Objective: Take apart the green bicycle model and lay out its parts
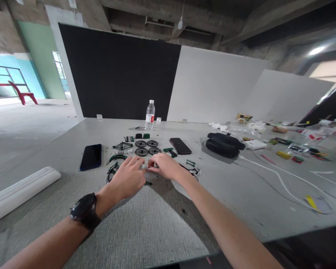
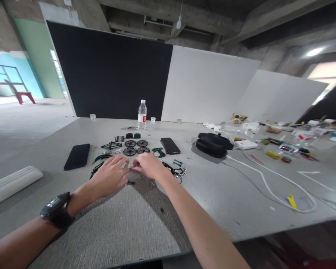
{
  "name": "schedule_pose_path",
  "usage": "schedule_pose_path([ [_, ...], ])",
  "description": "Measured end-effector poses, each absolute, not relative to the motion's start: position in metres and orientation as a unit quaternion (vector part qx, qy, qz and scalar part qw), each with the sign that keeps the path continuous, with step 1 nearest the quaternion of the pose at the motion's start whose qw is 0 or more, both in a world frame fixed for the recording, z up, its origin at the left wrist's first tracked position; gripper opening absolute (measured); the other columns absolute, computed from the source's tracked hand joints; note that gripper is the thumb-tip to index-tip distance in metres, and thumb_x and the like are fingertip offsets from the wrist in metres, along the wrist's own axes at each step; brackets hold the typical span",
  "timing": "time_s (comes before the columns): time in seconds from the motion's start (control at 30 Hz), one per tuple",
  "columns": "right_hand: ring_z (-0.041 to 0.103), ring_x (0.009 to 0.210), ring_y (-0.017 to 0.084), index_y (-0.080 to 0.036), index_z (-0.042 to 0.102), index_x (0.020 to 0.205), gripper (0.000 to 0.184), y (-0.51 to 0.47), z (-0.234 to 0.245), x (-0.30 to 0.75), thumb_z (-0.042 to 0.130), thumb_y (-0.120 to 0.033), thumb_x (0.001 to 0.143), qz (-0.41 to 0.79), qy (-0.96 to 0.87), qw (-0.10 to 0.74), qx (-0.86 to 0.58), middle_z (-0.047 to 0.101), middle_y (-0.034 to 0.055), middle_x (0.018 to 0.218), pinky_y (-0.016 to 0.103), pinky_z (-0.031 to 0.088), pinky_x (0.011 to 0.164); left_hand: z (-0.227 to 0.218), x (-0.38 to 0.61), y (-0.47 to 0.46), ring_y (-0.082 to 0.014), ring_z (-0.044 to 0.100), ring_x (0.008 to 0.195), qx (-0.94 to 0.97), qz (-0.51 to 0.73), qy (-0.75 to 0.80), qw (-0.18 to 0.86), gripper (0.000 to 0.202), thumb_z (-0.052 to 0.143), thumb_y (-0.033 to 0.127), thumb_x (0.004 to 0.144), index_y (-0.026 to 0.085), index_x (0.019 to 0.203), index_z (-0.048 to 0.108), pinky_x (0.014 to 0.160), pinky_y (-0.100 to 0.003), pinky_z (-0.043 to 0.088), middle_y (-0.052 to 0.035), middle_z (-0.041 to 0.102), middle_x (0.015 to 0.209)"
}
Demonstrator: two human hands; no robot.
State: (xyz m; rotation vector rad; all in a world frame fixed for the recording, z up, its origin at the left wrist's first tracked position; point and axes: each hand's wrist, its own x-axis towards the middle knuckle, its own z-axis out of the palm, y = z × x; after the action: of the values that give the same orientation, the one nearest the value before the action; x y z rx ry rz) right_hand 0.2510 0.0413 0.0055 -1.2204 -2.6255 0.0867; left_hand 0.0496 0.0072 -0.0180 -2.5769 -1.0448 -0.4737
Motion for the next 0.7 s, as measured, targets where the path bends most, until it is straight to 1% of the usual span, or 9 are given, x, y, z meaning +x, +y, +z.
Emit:
schedule_pose_path([
  [0.23, 0.064, 0.091, 0.021, -0.021, 0.073, 0.092, 0.007, 0.040, 0.008, 0.250, 0.067, -0.022, 0.090, 0.027, -0.891, 0.137, -0.432, 0.072, 0.0070, 0.095, 0.032, 0.044, 0.081, -0.018, 0.049, 0.007, -0.0301, 0.052, 0.115, -0.906, -0.163, -0.358, 0.157, 0.023, 0.051, 0.018, 0.090, 0.016, 0.097, 0.073, 0.097, -0.046, 0.043, -0.0109, 0.062, 0.116],
  [0.37, 0.063, 0.090, 0.021, -0.022, 0.074, 0.094, 0.015, 0.038, 0.012, 0.256, 0.063, -0.015, 0.089, 0.058, -0.887, 0.144, -0.435, 0.074, 0.0056, 0.093, 0.032, 0.044, 0.079, -0.017, 0.049, 0.007, -0.0290, 0.053, 0.113, -0.908, -0.162, -0.354, 0.154, 0.022, 0.052, 0.018, 0.090, 0.017, 0.095, 0.073, 0.096, -0.045, 0.043, -0.0101, 0.062, 0.114],
  [0.5, 0.065, 0.093, 0.022, -0.021, 0.077, 0.094, 0.021, 0.038, 0.013, 0.259, 0.063, -0.008, 0.085, 0.093, -0.885, 0.124, -0.439, 0.076, 0.0060, 0.090, 0.033, 0.045, 0.081, -0.016, 0.050, 0.006, -0.0275, 0.054, 0.111, -0.911, -0.161, -0.349, 0.149, 0.021, 0.052, 0.018, 0.089, 0.017, 0.092, 0.073, 0.096, -0.043, 0.043, -0.0095, 0.063, 0.113],
  [0.7, 0.067, 0.082, 0.019, -0.020, 0.077, 0.095, 0.019, 0.041, 0.007, 0.258, 0.065, -0.010, 0.084, 0.134, -0.878, 0.127, -0.442, 0.076, 0.0069, 0.092, 0.030, 0.047, 0.077, -0.016, 0.050, 0.005, -0.0280, 0.054, 0.112, -0.914, -0.157, -0.343, 0.148, 0.022, 0.052, 0.020, 0.090, 0.017, 0.096, 0.073, 0.097, -0.043, 0.042, -0.0103, 0.063, 0.113],
])
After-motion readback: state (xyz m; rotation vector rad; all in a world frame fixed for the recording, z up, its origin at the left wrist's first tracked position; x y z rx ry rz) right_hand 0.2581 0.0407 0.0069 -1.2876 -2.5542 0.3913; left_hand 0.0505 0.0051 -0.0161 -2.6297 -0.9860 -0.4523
